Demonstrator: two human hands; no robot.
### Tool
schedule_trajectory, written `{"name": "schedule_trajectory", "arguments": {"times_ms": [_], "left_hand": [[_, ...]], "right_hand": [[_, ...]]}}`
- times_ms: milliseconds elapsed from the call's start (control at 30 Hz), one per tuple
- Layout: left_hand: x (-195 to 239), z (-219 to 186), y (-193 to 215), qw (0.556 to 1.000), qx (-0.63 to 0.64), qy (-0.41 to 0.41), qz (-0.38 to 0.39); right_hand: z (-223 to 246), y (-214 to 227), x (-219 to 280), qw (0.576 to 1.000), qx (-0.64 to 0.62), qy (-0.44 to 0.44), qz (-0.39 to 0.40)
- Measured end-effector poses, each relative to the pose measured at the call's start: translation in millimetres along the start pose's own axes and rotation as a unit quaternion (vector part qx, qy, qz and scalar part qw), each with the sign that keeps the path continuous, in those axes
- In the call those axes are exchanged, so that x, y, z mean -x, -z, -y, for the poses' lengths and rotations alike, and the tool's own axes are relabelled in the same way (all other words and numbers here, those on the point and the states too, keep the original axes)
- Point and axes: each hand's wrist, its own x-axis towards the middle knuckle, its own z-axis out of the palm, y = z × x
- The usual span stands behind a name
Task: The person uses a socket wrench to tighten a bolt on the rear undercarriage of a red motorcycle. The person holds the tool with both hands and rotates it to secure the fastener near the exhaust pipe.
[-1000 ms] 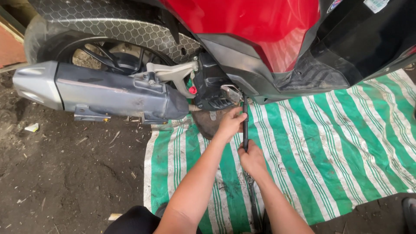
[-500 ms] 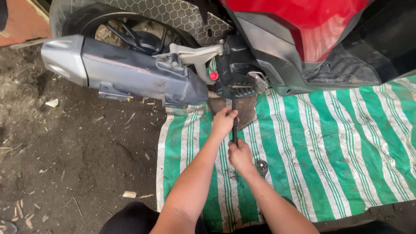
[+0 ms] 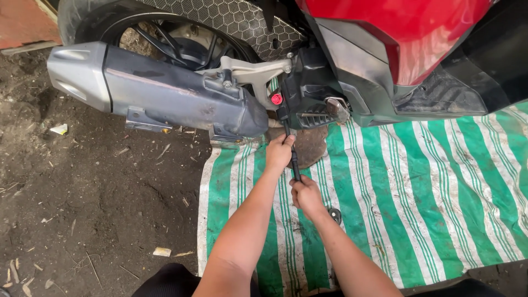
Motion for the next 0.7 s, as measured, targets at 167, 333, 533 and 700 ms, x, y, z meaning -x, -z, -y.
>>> {"name": "schedule_trajectory", "arguments": {"times_ms": [167, 333, 533, 700], "left_hand": [[3.3, -22.0, 11.3, 1.0, -0.005, 0.014, -0.021], [-11.5, 1.5, 5.7, 0.998, -0.009, 0.043, -0.034], [-16.0, 12.2, -9.3, 0.981, 0.159, 0.108, -0.038], [-27.8, 12.6, -15.7, 0.922, 0.352, 0.155, 0.042]], "right_hand": [[49.4, -9.4, 5.0, 0.967, -0.215, -0.095, 0.096], [47.0, -5.8, 1.2, 0.958, -0.238, -0.113, 0.109], [76.6, 8.5, 7.3, 0.997, 0.042, -0.052, 0.031], [128.1, 7.5, 15.2, 0.988, 0.004, -0.116, 0.101]]}}
